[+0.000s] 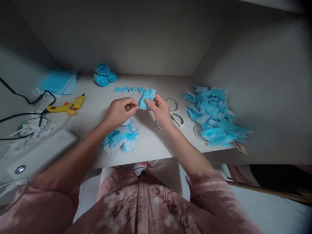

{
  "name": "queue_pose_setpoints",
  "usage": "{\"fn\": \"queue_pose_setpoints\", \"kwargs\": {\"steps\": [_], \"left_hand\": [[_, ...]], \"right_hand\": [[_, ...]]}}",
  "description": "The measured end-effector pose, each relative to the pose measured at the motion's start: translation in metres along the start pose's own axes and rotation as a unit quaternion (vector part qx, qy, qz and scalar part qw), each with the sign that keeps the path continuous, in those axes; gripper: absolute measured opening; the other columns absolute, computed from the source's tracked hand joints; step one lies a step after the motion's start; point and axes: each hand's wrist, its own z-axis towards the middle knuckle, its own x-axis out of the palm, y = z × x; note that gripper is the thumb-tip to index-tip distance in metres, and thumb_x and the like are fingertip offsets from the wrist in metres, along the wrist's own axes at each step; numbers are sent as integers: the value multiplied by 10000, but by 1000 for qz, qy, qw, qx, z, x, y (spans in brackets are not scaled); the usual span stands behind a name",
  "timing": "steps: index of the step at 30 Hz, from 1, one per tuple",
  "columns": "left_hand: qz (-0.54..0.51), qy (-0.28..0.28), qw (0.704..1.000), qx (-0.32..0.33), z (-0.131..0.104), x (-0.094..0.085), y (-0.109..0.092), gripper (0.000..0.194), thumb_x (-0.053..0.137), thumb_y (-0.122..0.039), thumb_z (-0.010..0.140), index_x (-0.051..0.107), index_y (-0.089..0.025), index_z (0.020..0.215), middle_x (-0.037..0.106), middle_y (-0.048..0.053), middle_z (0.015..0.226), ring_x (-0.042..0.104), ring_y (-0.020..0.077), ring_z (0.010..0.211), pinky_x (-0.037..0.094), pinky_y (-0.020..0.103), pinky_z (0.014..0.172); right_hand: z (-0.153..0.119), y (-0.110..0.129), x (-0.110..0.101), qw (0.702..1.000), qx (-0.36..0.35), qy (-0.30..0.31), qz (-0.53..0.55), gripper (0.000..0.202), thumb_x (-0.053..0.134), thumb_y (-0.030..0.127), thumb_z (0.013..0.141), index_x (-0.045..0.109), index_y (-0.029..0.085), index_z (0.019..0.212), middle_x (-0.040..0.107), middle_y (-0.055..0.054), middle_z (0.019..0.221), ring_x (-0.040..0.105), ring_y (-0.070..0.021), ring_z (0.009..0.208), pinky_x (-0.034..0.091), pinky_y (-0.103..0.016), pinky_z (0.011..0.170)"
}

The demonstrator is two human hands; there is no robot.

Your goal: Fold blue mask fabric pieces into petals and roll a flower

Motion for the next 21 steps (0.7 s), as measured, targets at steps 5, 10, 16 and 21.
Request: {"fn": "queue_pose_setpoints", "kwargs": {"steps": [5, 10, 16, 21], "left_hand": [[-10, -4, 999, -30, 1, -3, -4, 189, 626, -343, 804, 725, -184, 788, 689, 8, 720, 576, 151, 691, 447, 268, 661], [-53, -22, 997, -61, 5, -12, -7, 178, 638, -367, 785, 696, -204, 747, 698, 2, 741, 574, 155, 707, 461, 275, 676], [-41, -55, 995, -70, -2, -46, -22, 232, 628, -379, 838, 687, -199, 705, 664, -9, 717, 552, 142, 710, 426, 279, 679], [9, -159, 982, -103, -36, -87, -23, 230, 541, -293, 865, 707, -212, 729, 674, -47, 713, 586, 126, 745, 448, 258, 733]], "right_hand": [[2, -4, -3, 1000, -12, -20, -7, 395, 732, 615, 843, 668, 239, 944, 647, 44, 715, 624, -123, 655, 564, -288, 707], [6, 2, -6, 998, -7, -47, 32, 461, 748, 658, 798, 646, 238, 959, 655, 48, 727, 643, -121, 670, 575, -280, 695], [9, 6, -9, 997, 19, -64, 44, 487, 763, 677, 755, 640, 242, 933, 649, 58, 714, 638, -108, 658, 592, -262, 674], [10, 5, -9, 996, 26, -70, 52, 480, 762, 664, 751, 633, 240, 936, 659, 55, 742, 638, -99, 664, 597, -249, 662]]}}
